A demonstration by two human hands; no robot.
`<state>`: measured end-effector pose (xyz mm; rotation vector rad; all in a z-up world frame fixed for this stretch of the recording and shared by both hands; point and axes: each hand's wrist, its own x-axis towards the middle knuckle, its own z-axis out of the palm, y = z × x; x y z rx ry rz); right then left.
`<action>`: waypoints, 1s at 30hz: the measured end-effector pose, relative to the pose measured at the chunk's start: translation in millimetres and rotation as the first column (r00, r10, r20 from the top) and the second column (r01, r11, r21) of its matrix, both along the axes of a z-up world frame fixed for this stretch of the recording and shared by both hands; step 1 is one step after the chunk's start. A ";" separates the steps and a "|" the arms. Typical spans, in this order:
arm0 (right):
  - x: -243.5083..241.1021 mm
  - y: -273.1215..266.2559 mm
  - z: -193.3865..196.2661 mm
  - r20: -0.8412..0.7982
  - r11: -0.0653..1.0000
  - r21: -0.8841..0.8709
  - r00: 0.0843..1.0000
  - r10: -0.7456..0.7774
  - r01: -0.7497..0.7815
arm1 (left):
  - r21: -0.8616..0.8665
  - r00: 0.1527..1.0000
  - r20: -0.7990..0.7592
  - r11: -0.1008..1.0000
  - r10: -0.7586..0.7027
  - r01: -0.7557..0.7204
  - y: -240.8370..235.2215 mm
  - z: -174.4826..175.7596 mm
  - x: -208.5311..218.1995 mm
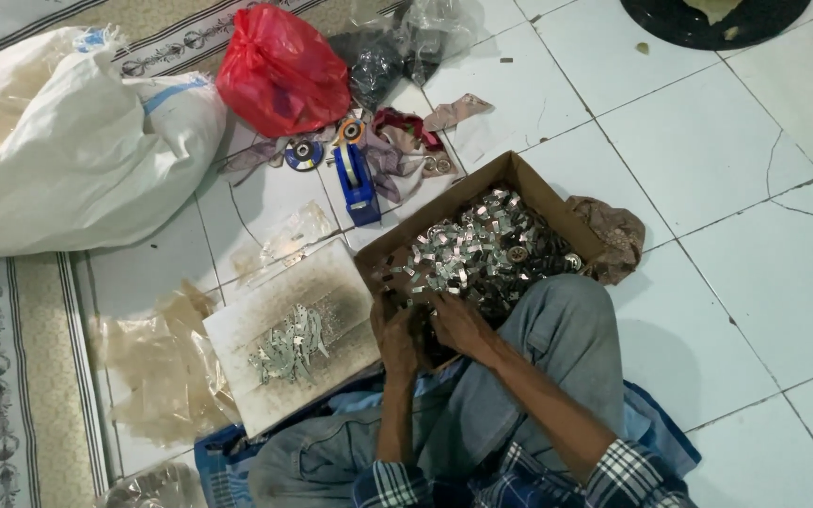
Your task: The person sorts through small metal parts in a box, picking out specific pieces and placing them on a board and then into a plastic bag.
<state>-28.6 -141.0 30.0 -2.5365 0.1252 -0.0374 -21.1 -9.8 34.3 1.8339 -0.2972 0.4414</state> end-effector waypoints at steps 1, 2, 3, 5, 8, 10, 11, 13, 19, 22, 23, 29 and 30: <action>-1.8 3.6 25.0 -0.067 0.994 0.108 0.998 0.015 -0.008 | 0.157 0.987 0.163 0.987 -0.003 -0.023 -0.8 -6.5 -1.9; -3.5 7.5 49.9 -0.131 0.977 0.215 0.991 0.038 -0.009 | 0.304 0.947 0.319 0.950 -0.030 -0.072 -1.3 -13.1 -3.6; -3.0 -3.3 16.2 -0.132 0.977 0.213 0.991 0.039 -0.010 | 0.302 0.947 0.319 0.951 -0.028 -0.073 5.3 -36.3 -3.0; -3.6 -23.4 -51.3 0.004 0.923 -0.017 0.923 0.384 -0.384 | 0.411 0.938 0.335 0.909 -0.089 -0.060 20.1 -83.1 -4.2; -7.2 -26.5 -18.2 -0.012 0.917 0.049 0.918 0.397 -0.396 | 0.492 0.936 0.338 0.866 -0.101 -0.084 22.9 -101.6 1.2; -2.9 -29.3 -61.1 -0.044 0.919 0.005 0.918 0.394 -0.394 | 0.469 0.988 0.124 0.883 -0.088 0.020 12.2 1.7 -10.8; -1.0 -30.6 -83.4 -0.073 0.927 -0.035 0.926 0.371 -0.374 | 0.422 0.990 -0.097 0.897 -0.102 0.134 9.5 55.2 -19.9; 0.3 -33.0 -106.5 -0.102 0.931 0.069 0.926 0.364 -0.359 | 0.499 0.992 -0.082 0.857 -0.096 0.125 14.1 35.9 -19.3; -1.3 -24.0 -31.3 -0.234 0.952 0.196 0.932 0.276 -0.233 | 0.544 0.999 -0.014 0.838 -0.047 0.047 10.0 -30.8 -27.3; -2.2 -29.4 -42.4 -0.230 0.938 0.236 0.923 0.309 -0.255 | 0.530 0.999 -0.043 0.848 -0.011 0.032 4.4 -31.0 -37.5; -1.9 -31.8 -51.6 -0.161 0.943 0.199 0.941 0.298 -0.265 | 0.617 1.000 -0.012 0.787 0.025 -0.012 1.5 -43.1 -38.6; -1.0 -43.1 -64.1 -0.119 0.934 0.190 0.937 0.327 -0.302 | 0.650 0.998 0.044 0.760 -0.033 -0.003 7.3 -37.2 -53.1; -1.2 -42.8 -58.3 -0.119 0.930 0.193 0.934 0.338 -0.312 | 0.652 0.999 0.042 0.759 -0.022 -0.011 8.4 -34.3 -55.6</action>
